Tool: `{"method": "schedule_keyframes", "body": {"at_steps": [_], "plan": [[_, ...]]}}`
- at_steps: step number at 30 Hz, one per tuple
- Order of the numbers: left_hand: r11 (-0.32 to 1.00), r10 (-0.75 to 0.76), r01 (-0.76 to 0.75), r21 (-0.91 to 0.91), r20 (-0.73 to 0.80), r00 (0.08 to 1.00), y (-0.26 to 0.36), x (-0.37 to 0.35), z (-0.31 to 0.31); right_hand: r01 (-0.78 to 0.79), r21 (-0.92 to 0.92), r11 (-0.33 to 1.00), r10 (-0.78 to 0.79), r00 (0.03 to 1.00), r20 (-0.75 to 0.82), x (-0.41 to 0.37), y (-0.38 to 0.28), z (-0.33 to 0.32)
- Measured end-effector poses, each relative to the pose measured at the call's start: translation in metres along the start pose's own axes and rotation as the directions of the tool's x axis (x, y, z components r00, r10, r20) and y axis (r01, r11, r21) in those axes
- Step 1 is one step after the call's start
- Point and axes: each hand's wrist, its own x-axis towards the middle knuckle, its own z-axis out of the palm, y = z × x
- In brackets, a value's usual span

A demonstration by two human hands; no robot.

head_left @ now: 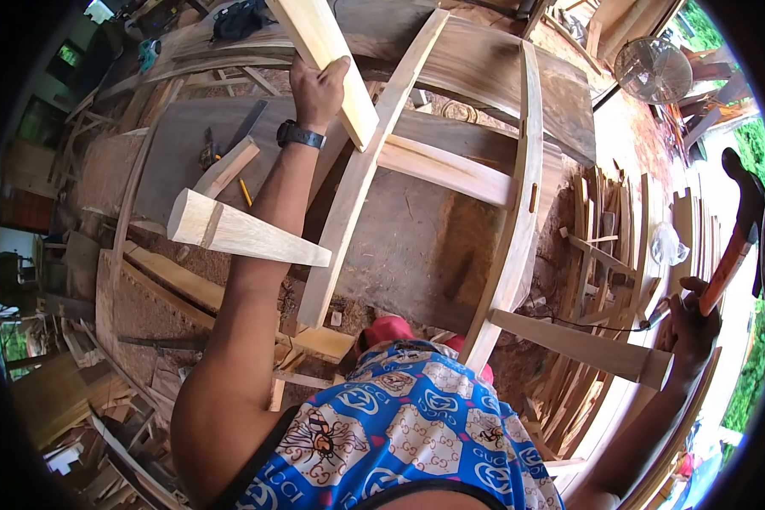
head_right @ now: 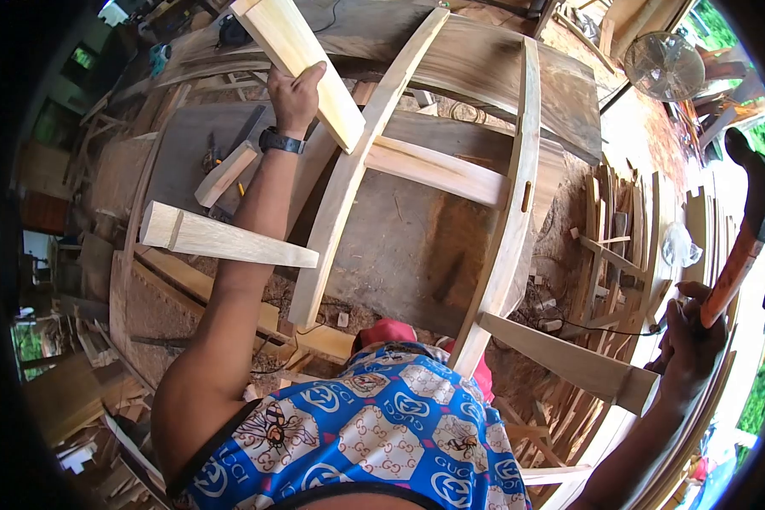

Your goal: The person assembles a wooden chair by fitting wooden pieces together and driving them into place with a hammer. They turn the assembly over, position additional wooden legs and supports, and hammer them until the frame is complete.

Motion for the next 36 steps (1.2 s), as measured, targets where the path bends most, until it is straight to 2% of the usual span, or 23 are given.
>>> {"method": "schedule_keyframes", "body": {"at_steps": [5,7,8,10,11,12,13,14,15,16,17,19,20,22,24,25,27,28,29,30,31,33,36], "plan": [[0.997,0.078,-0.078,0.019,-0.006,0.997,-0.010,0.003,0.001,-0.062,0.027,0.998,0.061,0.997,0.037,0.004,0.002,0.007],[0.963,0.204,-0.200,0.178,-0.006,0.979,-0.015,-0.001,-0.001,-0.062,0.006,0.998,0.062,0.997,0.050,0.006,-0.001,0.008],[0.963,0.205,-0.201,0.177,-0.004,0.979,-0.009,-0.001,0.001,-0.058,-0.018,0.998,0.059,0.996,0.065,0.007,-0.003,0.009],[0.999,0.014,-0.013,-0.036,0.018,1.000,0.004,-0.003,0.005,-0.026,-0.058,0.998,0.030,0.998,0.059,0.015,-0.004,0.011],[0.999,0.012,-0.011,-0.035,0.020,1.000,-0.001,-0.001,0.003,0.009,-0.100,0.995,-0.003,0.998,0.057,0.020,-0.006,0.012],[0.863,0.349,-0.376,0.338,0.140,0.927,-0.008,0.002,0.001,0.007,-0.100,0.995,-0.001,0.998,0.058,0.025,-0.011,0.016],[0.476,0.565,-0.654,0.588,0.366,0.739,-0.015,0.004,0.000,0.045,-0.111,0.993,-0.036,0.996,0.082,0.031,-0.019,0.020],[0.476,0.563,-0.653,0.589,0.366,0.741,-0.020,0.002,0.002,0.084,-0.121,0.989,-0.071,0.992,0.107,0.039,-0.027,0.024],[0.748,0.475,-0.513,0.423,0.199,0.857,-0.022,-0.002,0.005,0.138,-0.170,0.976,-0.116,0.984,0.134,0.048,-0.034,0.027],[0.925,0.323,-0.329,0.187,0.065,0.944,-0.025,-0.004,0.007,0.160,-0.195,0.968,-0.127,0.977,0.171,0.054,-0.048,0.033],[0.925,0.323,-0.329,0.189,0.066,0.944,-0.018,-0.007,0.005,0.191,-0.218,0.957,-0.151,0.971,0.187,0.062,-0.057,0.042],[0.995,0.098,-0.099,-0.012,-0.034,0.995,0.002,-0.011,0.001,0.223,-0.245,0.944,-0.156,0.951,0.266,0.081,-0.081,0.055],[0.995,0.096,-0.096,-0.011,-0.028,0.995,0.005,-0.011,0.000,0.221,-0.249,0.943,-0.132,0.935,0.330,0.088,-0.096,0.061],[0.993,-0.090,0.092,-0.073,0.023,0.996,0.009,-0.010,-0.001,0.357,-0.279,0.891,-0.255,0.904,0.344,0.100,-0.118,0.087],[1.000,-0.003,0.003,-0.022,0.019,1.000,0.000,-0.009,0.003,0.659,-0.244,0.711,-0.571,0.745,0.345,0.120,-0.130,0.116],[0.996,0.084,-0.085,0.028,0.016,0.996,-0.006,-0.008,0.005,0.660,-0.247,0.709,-0.574,0.745,0.341,0.111,-0.144,0.123],[0.994,0.107,-0.108,0.014,0.021,0.994,0.000,-0.010,0.008,0.699,-0.531,0.480,-0.643,0.692,0.330,0.081,-0.195,0.148],[0.992,0.129,-0.129,0.003,0.028,0.991,0.005,-0.013,0.010,0.699,-0.532,0.478,-0.644,0.691,0.329,0.083,-0.217,0.158],[0.988,0.142,-0.141,-0.059,0.004,0.990,0.016,-0.014,0.013,0.523,-0.567,0.636,-0.401,0.852,0.337,0.094,-0.239,0.168],[0.988,0.142,-0.142,-0.060,0.003,0.990,0.014,-0.014,0.014,0.309,-0.603,0.736,-0.122,0.936,0.331,0.101,-0.250,0.174],[0.992,0.125,-0.124,-0.034,0.027,0.992,0.012,-0.014,0.016,0.310,-0.604,0.734,-0.124,0.936,0.330,0.102,-0.252,0.176],[0.998,0.060,-0.062,0.013,0.091,0.994,0.013,-0.014,0.015,0.486,-0.351,0.801,-0.346,0.853,0.391,0.103,-0.254,0.180],[0.986,0.110,-0.113,0.122,0.032,0.993,-0.001,-0.014,0.019,0.410,-0.326,0.852,-0.286,0.885,0.368,0.115,-0.250,0.210]]}}
